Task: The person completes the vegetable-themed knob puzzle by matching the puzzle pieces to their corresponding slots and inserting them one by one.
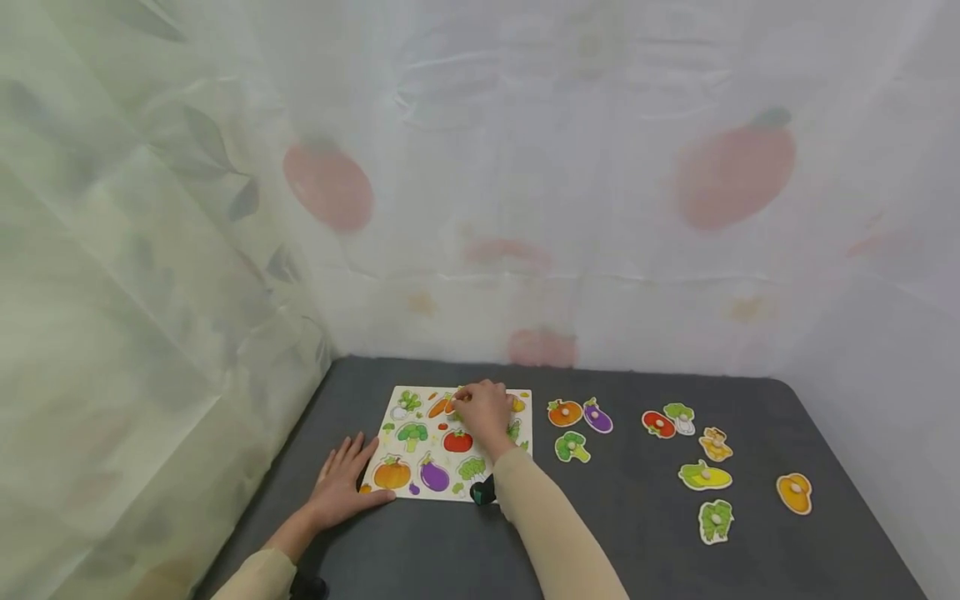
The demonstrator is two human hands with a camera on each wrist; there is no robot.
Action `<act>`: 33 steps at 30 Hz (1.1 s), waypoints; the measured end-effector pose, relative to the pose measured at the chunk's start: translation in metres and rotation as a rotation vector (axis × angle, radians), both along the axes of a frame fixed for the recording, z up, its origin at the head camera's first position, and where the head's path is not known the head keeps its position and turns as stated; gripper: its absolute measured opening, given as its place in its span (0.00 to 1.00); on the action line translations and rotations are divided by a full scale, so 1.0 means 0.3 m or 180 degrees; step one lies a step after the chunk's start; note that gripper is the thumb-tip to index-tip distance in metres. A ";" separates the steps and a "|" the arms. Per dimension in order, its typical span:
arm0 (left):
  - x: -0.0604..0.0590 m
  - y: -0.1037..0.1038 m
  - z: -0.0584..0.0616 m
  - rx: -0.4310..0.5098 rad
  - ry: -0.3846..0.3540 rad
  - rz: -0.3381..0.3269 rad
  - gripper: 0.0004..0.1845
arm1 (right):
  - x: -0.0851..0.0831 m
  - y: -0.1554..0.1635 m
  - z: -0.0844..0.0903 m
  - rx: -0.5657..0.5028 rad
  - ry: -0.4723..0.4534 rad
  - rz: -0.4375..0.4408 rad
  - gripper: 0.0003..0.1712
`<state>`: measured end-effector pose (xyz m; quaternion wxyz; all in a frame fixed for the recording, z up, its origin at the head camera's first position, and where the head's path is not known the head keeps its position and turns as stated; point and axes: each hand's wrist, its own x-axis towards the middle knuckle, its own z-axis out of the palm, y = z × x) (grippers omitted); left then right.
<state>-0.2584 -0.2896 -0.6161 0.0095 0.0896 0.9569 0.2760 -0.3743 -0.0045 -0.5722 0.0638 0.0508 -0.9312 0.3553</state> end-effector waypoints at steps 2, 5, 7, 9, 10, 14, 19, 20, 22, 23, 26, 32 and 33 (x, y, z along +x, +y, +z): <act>0.003 0.003 -0.001 0.0010 0.0022 -0.0016 0.61 | -0.004 -0.018 -0.008 0.0062 -0.0013 -0.0064 0.05; 0.006 0.006 0.001 0.0044 0.0069 -0.0015 0.61 | -0.005 -0.043 -0.019 0.0110 -0.0012 -0.0095 0.05; 0.006 0.007 0.002 0.0054 0.0085 -0.0014 0.61 | -0.004 -0.058 -0.024 0.0128 0.0021 -0.0103 0.05; 0.004 0.007 0.004 0.0040 0.0085 0.0006 0.61 | -0.003 -0.071 -0.031 0.0141 0.0032 -0.0106 0.06; 0.003 0.007 0.005 0.0051 0.0082 0.0010 0.60 | -0.003 -0.076 -0.034 0.0142 0.0043 -0.0112 0.06; -0.003 0.002 -0.003 0.0013 0.0050 0.0033 0.61 | -0.004 -0.096 -0.043 0.0157 0.0074 -0.0148 0.05; -0.008 0.001 -0.006 -0.0063 -0.0013 0.0048 0.61 | -0.009 -0.117 -0.056 0.0200 0.0137 -0.0154 0.05; -0.008 0.002 -0.001 -0.0085 -0.0057 0.0049 0.61 | -0.009 -0.122 -0.058 0.0207 0.0155 -0.0149 0.05; -0.008 0.003 0.003 -0.0144 -0.0143 0.0068 0.62 | -0.009 -0.130 -0.061 0.0191 0.0180 -0.0135 0.05; -0.008 0.005 0.009 -0.0160 -0.0182 0.0067 0.62 | -0.010 -0.133 -0.063 0.0190 0.0191 -0.0129 0.04; -0.007 0.006 0.007 -0.0141 -0.0170 0.0073 0.62 | -0.011 -0.138 -0.066 0.0185 0.0212 -0.0117 0.04; 0.000 0.006 0.002 -0.0036 0.0007 0.0052 0.60 | -0.012 -0.140 -0.060 0.0231 0.0180 -0.0171 0.05; 0.000 0.006 0.004 -0.0027 0.0009 0.0058 0.61 | -0.012 -0.140 -0.059 0.0239 0.0172 -0.0178 0.05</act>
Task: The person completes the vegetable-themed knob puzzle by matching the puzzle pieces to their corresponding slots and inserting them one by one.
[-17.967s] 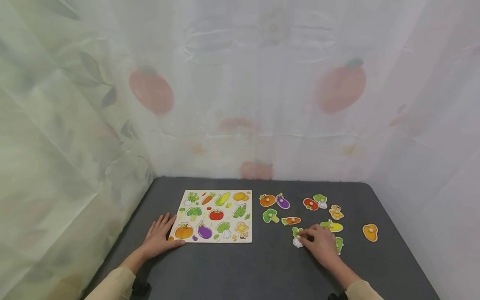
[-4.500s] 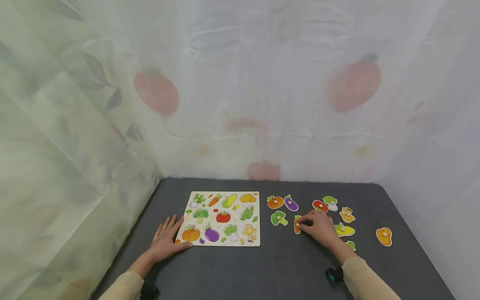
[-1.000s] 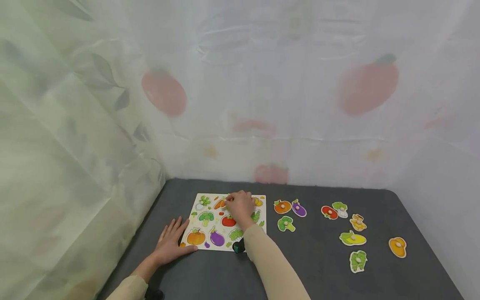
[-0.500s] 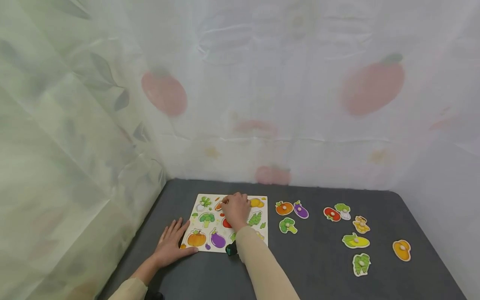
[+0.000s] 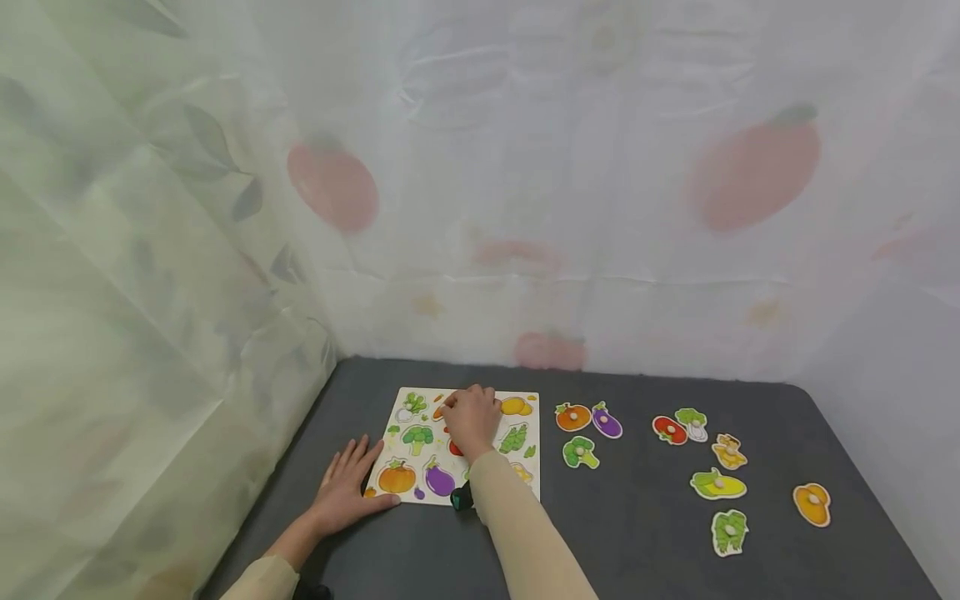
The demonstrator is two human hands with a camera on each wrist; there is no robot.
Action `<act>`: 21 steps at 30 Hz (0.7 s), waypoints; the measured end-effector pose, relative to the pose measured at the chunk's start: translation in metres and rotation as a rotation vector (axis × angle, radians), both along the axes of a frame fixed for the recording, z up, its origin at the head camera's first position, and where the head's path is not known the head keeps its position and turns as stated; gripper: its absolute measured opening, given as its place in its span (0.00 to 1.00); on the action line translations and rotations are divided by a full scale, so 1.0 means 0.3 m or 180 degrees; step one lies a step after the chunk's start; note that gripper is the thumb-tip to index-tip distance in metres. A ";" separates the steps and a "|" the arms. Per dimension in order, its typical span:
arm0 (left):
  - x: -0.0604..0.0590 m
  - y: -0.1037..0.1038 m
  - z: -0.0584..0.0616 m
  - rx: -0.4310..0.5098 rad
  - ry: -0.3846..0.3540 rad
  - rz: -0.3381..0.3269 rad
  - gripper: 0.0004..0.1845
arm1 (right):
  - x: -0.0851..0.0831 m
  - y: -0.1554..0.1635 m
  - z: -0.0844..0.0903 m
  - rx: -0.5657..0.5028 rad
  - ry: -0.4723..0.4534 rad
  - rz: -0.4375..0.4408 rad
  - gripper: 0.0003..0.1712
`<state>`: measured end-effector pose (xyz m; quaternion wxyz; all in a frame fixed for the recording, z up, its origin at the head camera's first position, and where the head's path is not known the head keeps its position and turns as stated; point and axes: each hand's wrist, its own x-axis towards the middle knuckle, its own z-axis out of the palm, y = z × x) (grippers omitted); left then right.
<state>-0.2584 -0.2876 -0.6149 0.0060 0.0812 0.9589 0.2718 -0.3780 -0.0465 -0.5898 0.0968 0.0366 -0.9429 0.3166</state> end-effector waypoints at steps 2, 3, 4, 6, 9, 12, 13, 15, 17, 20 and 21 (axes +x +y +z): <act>0.000 0.001 0.002 -0.0013 -0.0003 0.0009 0.61 | 0.001 0.001 0.003 0.0005 -0.0029 -0.0004 0.05; 0.000 0.000 0.000 -0.0014 -0.0003 -0.0001 0.61 | 0.002 0.001 0.004 0.0007 -0.0040 -0.0003 0.05; 0.000 0.001 0.001 -0.0028 -0.0008 0.0002 0.61 | 0.003 0.001 0.005 0.0006 -0.0048 0.0003 0.05; 0.001 0.000 0.002 -0.0045 -0.0005 0.0007 0.61 | 0.005 0.000 0.005 -0.0008 -0.0050 0.0018 0.05; 0.001 0.001 0.003 -0.0063 0.0001 0.0013 0.61 | 0.004 0.000 0.001 -0.0032 -0.0040 0.0024 0.05; 0.002 0.003 0.007 -0.0100 -0.0037 0.0025 0.61 | 0.004 0.000 -0.004 -0.0019 -0.0025 0.0025 0.05; 0.000 0.004 0.009 -0.0106 -0.0061 0.0030 0.61 | 0.003 0.000 -0.006 -0.0010 -0.0024 0.0028 0.05; -0.001 0.005 0.014 -0.0164 -0.0138 0.0041 0.62 | 0.004 0.000 -0.006 0.0015 -0.0014 0.0035 0.05; -0.004 0.006 0.018 -0.0201 -0.0211 0.0054 0.63 | 0.003 -0.001 -0.007 0.0050 0.0004 0.0042 0.05; -0.006 0.005 0.022 -0.0232 -0.0290 0.0056 0.63 | 0.002 -0.002 -0.007 0.0107 0.0021 0.0052 0.05; -0.007 0.004 0.021 -0.0230 -0.0296 0.0055 0.63 | 0.002 -0.002 -0.005 0.0125 0.0017 0.0057 0.05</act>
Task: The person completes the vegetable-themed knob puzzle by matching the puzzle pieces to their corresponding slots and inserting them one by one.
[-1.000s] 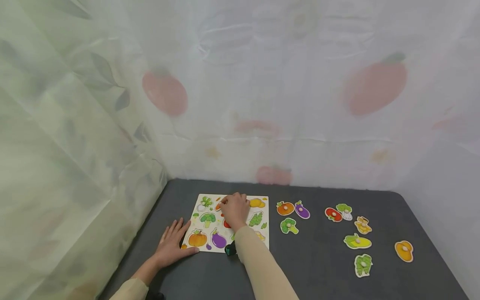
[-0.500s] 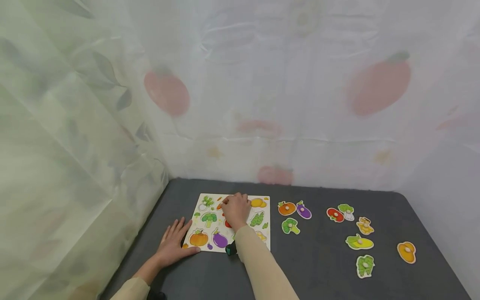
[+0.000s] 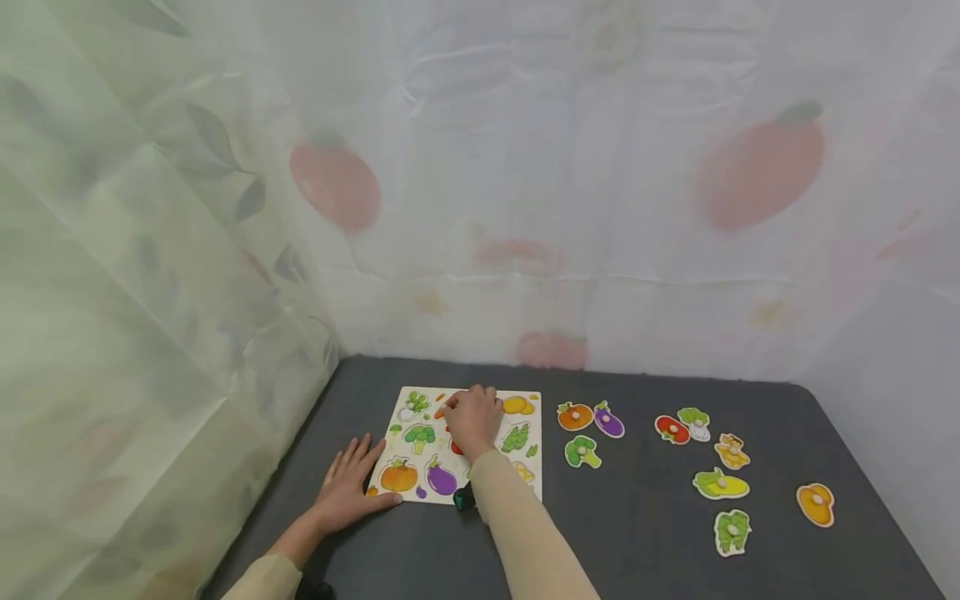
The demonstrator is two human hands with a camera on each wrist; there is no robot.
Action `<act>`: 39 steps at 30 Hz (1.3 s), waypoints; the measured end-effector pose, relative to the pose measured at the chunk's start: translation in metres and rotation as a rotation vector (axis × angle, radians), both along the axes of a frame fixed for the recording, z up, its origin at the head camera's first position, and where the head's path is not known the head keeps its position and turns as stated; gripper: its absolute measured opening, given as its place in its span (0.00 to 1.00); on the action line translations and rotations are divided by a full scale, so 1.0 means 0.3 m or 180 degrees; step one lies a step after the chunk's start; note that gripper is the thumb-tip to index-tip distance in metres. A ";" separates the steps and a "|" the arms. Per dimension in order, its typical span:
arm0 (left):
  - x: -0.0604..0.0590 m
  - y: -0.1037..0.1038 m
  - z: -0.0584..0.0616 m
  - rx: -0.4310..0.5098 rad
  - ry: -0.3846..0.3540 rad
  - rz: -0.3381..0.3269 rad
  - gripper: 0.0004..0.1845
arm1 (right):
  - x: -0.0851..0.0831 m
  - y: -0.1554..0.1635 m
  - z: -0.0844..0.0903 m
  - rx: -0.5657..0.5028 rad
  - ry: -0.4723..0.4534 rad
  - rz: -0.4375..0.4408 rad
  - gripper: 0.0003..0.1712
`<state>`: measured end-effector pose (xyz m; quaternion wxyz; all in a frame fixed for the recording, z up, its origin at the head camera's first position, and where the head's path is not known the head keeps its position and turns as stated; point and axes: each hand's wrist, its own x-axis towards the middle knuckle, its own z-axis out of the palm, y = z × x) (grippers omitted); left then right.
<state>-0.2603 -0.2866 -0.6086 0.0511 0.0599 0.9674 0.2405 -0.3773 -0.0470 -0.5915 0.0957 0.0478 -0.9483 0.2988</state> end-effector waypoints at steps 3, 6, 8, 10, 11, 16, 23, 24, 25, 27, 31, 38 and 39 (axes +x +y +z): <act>0.000 0.000 -0.003 -0.0007 -0.0019 0.0000 0.63 | 0.006 0.006 0.010 0.0043 -0.0025 0.0050 0.05; -0.001 -0.002 -0.005 -0.0001 -0.0010 0.0002 0.63 | 0.010 0.016 0.024 0.0039 -0.0106 0.0168 0.05; -0.001 -0.002 -0.005 0.0006 -0.0010 0.0000 0.63 | 0.009 0.025 0.034 -0.0022 -0.0160 0.0268 0.07; -0.003 -0.003 -0.005 -0.0003 -0.0008 -0.0006 0.63 | 0.003 0.038 0.043 -0.0085 -0.0197 0.0328 0.09; -0.005 -0.003 -0.005 -0.0020 -0.0009 -0.0011 0.63 | -0.002 0.046 0.048 -0.0112 -0.0192 0.0346 0.11; -0.015 -0.008 -0.010 0.0028 0.0104 -0.0040 0.62 | -0.033 0.099 0.078 -0.0195 -0.0027 0.0340 0.14; -0.034 -0.016 -0.028 0.0178 0.0295 -0.0075 0.61 | -0.040 0.186 0.142 -0.0386 0.0119 0.0455 0.15; -0.039 -0.017 -0.033 0.0170 0.0286 -0.0078 0.62 | -0.041 0.199 0.147 -0.0410 0.0131 0.0467 0.15; -0.044 -0.017 -0.038 0.0150 0.0268 -0.0073 0.62 | -0.041 0.214 0.154 -0.0442 0.0139 0.0481 0.15; -0.057 -0.019 -0.046 0.0121 0.0235 -0.0068 0.63 | -0.039 0.245 0.168 -0.0452 0.0145 0.0483 0.15; -0.078 -0.020 -0.051 0.0108 0.0159 -0.0054 0.64 | -0.029 0.311 0.192 -0.0487 0.0159 0.0488 0.15; -0.080 -0.010 -0.017 0.0118 0.0187 -0.0068 0.62 | -0.006 0.425 0.207 -0.0515 0.0295 0.0527 0.16; -0.078 -0.010 -0.019 0.0141 0.0229 -0.0068 0.61 | 0.002 0.442 0.210 -0.0513 0.0301 0.0512 0.16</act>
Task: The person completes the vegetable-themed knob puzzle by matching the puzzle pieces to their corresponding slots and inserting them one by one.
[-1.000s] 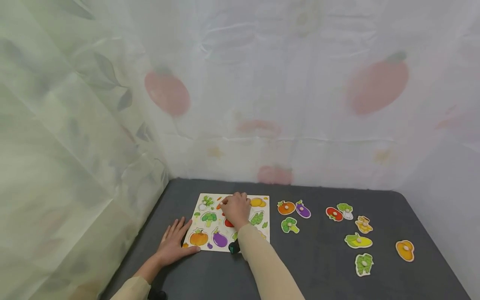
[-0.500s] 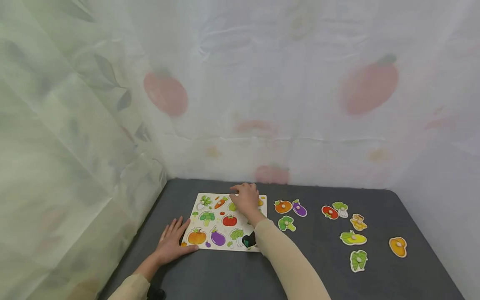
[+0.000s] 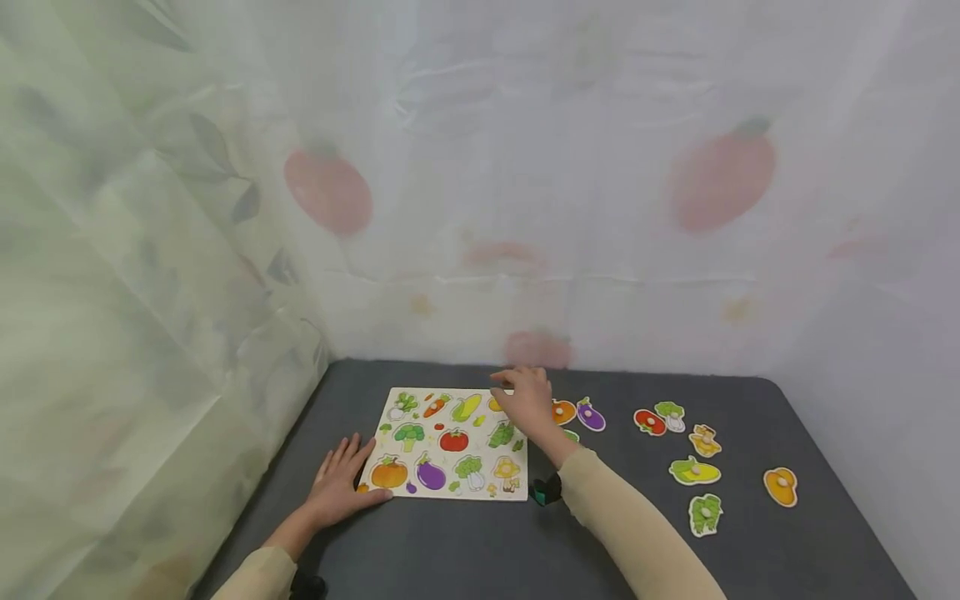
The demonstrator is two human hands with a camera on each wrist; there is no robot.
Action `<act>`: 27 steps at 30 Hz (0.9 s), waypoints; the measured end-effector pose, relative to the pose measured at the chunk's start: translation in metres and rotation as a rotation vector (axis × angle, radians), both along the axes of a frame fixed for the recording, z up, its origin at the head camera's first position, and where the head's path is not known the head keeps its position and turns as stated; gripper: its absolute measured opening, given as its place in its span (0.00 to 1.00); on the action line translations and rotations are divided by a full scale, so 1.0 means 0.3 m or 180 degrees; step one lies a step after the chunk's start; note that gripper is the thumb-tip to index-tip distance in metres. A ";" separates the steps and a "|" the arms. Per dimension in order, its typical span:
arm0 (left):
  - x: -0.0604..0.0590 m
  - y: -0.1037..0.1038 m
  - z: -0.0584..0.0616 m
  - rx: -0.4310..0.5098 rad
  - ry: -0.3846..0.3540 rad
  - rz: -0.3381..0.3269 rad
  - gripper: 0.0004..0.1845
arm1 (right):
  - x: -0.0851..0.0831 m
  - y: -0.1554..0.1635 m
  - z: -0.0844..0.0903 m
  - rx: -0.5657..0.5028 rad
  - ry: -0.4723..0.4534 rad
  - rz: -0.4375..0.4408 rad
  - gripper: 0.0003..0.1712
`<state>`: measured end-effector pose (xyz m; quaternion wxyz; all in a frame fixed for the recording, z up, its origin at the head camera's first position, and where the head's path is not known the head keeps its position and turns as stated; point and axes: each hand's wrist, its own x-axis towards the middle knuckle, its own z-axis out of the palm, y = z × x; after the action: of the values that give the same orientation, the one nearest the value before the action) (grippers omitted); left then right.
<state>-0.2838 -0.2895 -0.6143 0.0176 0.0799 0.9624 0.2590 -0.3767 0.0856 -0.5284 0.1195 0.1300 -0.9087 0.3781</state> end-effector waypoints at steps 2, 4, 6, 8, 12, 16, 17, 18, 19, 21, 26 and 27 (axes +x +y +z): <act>0.002 -0.001 -0.004 0.0011 0.0038 -0.0017 0.61 | 0.019 0.035 0.005 0.0022 -0.0003 -0.0024 0.16; 0.001 -0.003 -0.005 0.0021 0.0034 -0.0026 0.62 | 0.036 0.070 0.007 0.0033 -0.0030 -0.0051 0.16; -0.001 -0.005 -0.008 0.0013 0.0026 -0.0022 0.62 | 0.050 0.104 0.005 0.0038 -0.0051 -0.0084 0.16; -0.003 -0.005 -0.009 0.0029 0.0027 -0.0020 0.62 | 0.063 0.135 0.005 0.0021 -0.0057 -0.0097 0.16; -0.007 -0.004 -0.015 -0.0009 0.0045 -0.0030 0.62 | 0.086 0.191 0.008 -0.0003 -0.0014 -0.0131 0.16; -0.006 -0.005 -0.018 0.0039 0.0084 -0.0039 0.62 | 0.098 0.240 -0.002 0.0089 0.0075 -0.0190 0.16; -0.006 -0.005 -0.018 0.0057 0.0090 -0.0040 0.62 | 0.102 0.252 -0.005 0.0083 0.0086 -0.0199 0.16; -0.006 -0.005 -0.018 0.0070 0.0096 -0.0041 0.61 | 0.105 0.267 -0.010 0.0075 0.0102 -0.0202 0.15; -0.006 -0.004 -0.018 0.0077 0.0099 -0.0043 0.61 | 0.108 0.281 -0.016 0.0077 0.0110 -0.0212 0.15; -0.005 -0.004 -0.016 0.0089 0.0099 -0.0043 0.61 | 0.117 0.311 -0.025 0.0073 0.0122 -0.0214 0.15; -0.005 -0.007 -0.017 0.0132 0.0099 -0.0066 0.61 | 0.145 0.393 -0.043 0.0114 0.0145 -0.0233 0.15; -0.005 -0.008 -0.017 0.0120 0.0083 -0.0067 0.61 | 0.152 0.409 -0.046 0.0098 0.0131 -0.0235 0.15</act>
<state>-0.2854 -0.2918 -0.6195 0.0062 0.0938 0.9566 0.2758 -0.3312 0.2083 -0.5421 0.1500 0.1060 -0.9160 0.3567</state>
